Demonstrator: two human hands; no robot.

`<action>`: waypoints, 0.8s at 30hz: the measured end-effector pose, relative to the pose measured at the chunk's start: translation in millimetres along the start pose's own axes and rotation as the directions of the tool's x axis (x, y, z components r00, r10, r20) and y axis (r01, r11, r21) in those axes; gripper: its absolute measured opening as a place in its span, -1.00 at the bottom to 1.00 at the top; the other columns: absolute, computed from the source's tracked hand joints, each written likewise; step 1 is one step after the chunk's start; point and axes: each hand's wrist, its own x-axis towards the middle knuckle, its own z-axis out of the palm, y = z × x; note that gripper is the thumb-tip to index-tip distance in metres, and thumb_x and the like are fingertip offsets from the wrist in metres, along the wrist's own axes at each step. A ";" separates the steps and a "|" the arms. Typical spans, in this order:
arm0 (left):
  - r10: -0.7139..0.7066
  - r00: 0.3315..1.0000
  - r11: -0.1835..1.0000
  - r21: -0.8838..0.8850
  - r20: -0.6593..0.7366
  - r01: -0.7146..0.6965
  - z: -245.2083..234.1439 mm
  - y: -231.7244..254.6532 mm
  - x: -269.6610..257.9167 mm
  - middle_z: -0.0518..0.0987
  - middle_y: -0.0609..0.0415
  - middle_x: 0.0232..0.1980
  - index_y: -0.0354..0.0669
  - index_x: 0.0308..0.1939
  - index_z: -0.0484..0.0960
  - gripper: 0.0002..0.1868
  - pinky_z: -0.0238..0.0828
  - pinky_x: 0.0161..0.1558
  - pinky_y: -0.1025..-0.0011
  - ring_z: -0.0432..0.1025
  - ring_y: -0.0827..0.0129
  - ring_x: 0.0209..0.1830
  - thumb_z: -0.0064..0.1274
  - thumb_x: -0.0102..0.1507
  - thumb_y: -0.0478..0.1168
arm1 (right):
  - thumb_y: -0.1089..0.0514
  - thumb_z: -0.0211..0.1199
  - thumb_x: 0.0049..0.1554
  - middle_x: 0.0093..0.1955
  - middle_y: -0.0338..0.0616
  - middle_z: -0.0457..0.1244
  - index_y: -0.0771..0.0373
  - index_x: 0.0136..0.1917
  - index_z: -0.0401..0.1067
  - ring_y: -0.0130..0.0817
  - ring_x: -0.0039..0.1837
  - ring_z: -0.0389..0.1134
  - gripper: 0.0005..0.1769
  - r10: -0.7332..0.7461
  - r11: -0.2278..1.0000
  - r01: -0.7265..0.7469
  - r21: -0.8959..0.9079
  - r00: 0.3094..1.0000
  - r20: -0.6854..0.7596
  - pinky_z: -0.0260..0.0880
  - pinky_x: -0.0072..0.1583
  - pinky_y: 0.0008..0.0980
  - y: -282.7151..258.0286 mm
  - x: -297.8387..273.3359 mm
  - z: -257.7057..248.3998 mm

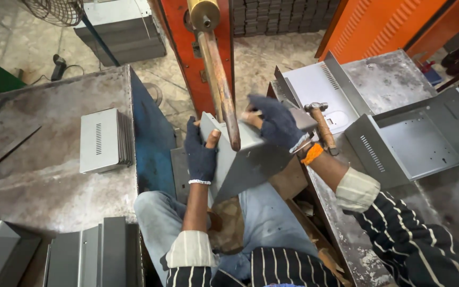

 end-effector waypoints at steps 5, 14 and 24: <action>-0.026 0.996 0.999 0.034 -0.088 0.029 4.4 -10.3 -10.5 0.33 -0.36 0.44 -0.38 0.19 0.48 -0.38 0.16 0.37 0.20 0.26 0.03 0.45 0.19 0.31 0.08 | 0.17 0.29 0.32 -0.20 -0.23 0.34 0.28 -0.02 0.52 -0.53 -0.14 0.33 -0.87 0.074 0.850 0.220 0.479 0.850 -0.522 0.37 0.01 -0.49 -51.8 -19.6 -42.7; 0.049 0.991 0.998 0.057 -0.127 -0.042 6.0 -5.7 -15.3 0.55 -0.16 0.12 -0.36 0.10 0.50 -0.51 0.22 0.33 0.29 0.36 0.19 0.32 0.18 0.36 0.02 | 0.00 0.09 0.31 -0.07 -0.27 0.36 0.07 0.20 0.45 -0.62 -0.19 0.31 -0.74 0.010 0.685 0.467 0.559 0.762 -0.648 0.32 -0.05 -0.61 -122.4 -29.0 -122.6; -0.147 0.978 0.989 -0.031 -0.150 0.144 3.7 19.3 -13.6 0.56 -0.06 -0.08 -0.30 0.07 0.49 -0.49 0.41 0.07 0.37 0.44 0.32 -0.05 0.19 0.27 0.04 | -0.03 0.05 0.33 0.04 -0.23 0.34 0.11 0.25 0.39 -0.56 -0.09 0.33 -0.68 -0.053 0.656 0.490 0.574 0.789 -0.612 0.34 0.05 -0.52 -104.8 -16.3 -110.1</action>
